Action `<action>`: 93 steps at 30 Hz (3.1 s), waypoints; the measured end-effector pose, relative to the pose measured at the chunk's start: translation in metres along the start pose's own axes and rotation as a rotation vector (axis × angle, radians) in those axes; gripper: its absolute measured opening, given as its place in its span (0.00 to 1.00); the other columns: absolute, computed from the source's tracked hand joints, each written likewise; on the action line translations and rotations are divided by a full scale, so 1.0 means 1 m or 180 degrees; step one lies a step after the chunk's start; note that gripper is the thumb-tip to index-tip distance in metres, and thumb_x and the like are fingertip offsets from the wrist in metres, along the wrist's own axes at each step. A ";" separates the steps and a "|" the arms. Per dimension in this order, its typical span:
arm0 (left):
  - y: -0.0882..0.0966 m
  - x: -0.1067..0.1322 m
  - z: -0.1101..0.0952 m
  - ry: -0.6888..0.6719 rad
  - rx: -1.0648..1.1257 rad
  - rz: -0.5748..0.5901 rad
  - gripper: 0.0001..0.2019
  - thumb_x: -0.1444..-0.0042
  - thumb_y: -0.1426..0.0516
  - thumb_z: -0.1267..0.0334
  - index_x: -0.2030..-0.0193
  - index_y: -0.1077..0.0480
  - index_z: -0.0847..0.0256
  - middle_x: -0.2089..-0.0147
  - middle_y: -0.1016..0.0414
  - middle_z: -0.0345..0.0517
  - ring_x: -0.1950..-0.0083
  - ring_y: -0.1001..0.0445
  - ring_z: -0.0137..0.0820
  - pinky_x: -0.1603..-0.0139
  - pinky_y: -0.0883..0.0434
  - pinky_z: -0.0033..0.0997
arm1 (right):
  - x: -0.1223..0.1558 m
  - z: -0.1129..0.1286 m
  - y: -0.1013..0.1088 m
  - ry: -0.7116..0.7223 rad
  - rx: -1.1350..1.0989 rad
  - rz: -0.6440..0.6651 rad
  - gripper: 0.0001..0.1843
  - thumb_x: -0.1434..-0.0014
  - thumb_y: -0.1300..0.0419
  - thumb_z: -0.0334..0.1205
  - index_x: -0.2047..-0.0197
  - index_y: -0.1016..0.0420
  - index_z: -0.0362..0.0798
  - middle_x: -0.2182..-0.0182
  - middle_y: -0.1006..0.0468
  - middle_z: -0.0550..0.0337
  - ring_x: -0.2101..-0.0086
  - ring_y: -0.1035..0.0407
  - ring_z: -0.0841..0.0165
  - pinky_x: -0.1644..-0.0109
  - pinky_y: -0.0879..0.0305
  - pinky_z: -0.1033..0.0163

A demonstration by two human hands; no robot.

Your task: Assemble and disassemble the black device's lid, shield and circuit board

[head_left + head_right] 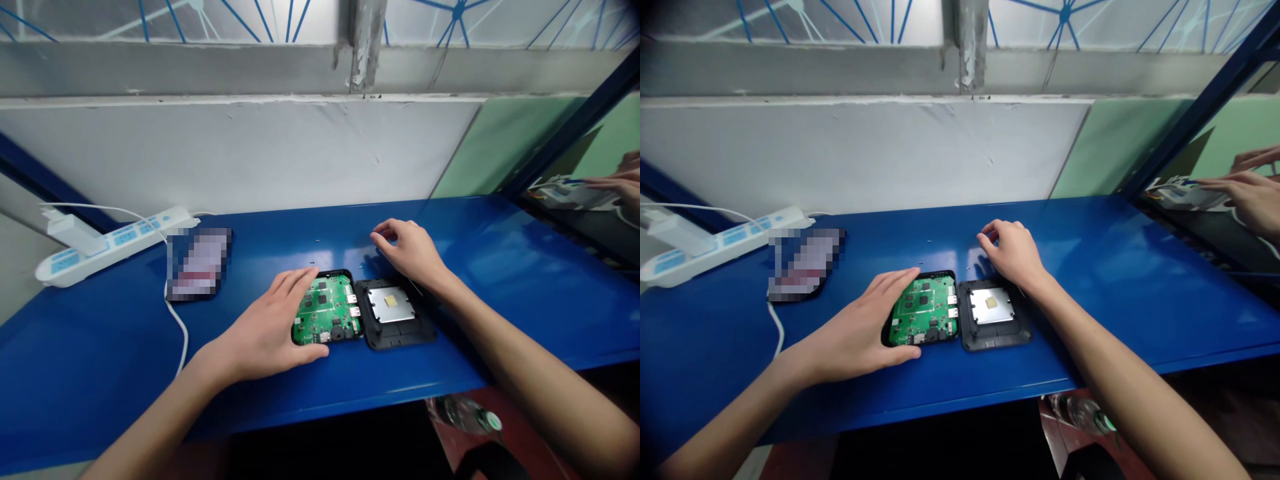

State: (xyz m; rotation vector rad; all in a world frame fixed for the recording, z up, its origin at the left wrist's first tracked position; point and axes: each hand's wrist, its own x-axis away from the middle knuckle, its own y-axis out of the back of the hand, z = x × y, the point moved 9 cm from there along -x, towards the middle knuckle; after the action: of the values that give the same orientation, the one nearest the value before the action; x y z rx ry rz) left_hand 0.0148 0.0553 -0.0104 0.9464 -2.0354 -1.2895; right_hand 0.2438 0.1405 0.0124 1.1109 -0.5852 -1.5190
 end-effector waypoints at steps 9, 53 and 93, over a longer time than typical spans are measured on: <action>-0.009 -0.005 0.001 -0.0035 0.0178 -0.0035 0.54 0.48 0.36 0.39 0.23 0.61 0.56 0.22 0.56 0.55 0.22 0.57 0.52 0.26 0.45 0.57 | -0.001 -0.003 0.002 -0.0021 0.0020 -0.0038 0.15 0.36 0.44 0.48 0.58 0.20 0.49 0.65 0.16 0.54 0.61 0.28 0.57 0.56 0.36 0.53; -0.005 -0.006 0.014 0.0100 0.0131 -0.0214 0.59 0.57 0.33 0.35 0.26 0.53 0.63 0.28 0.42 0.62 0.27 0.46 0.58 0.30 0.39 0.58 | 0.063 0.081 -0.019 0.1610 -0.0111 0.1851 0.34 0.59 0.26 0.62 0.58 0.28 0.46 0.37 0.34 0.42 0.45 0.29 0.49 0.43 0.29 0.49; 0.006 -0.001 0.020 -0.0193 0.0616 -0.0680 0.59 0.52 0.31 0.43 0.24 0.65 0.52 0.24 0.55 0.65 0.25 0.48 0.63 0.33 0.38 0.70 | 0.044 0.074 -0.006 0.1497 -0.0684 0.1330 0.37 0.50 0.32 0.41 0.38 0.35 0.50 0.40 0.24 0.52 0.43 0.28 0.55 0.39 0.32 0.48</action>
State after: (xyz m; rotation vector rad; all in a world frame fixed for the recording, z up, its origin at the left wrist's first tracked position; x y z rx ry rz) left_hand -0.0015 0.0686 -0.0124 1.2561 -2.1834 -1.2579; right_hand 0.1779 0.0857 0.0251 1.0522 -0.2938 -0.8959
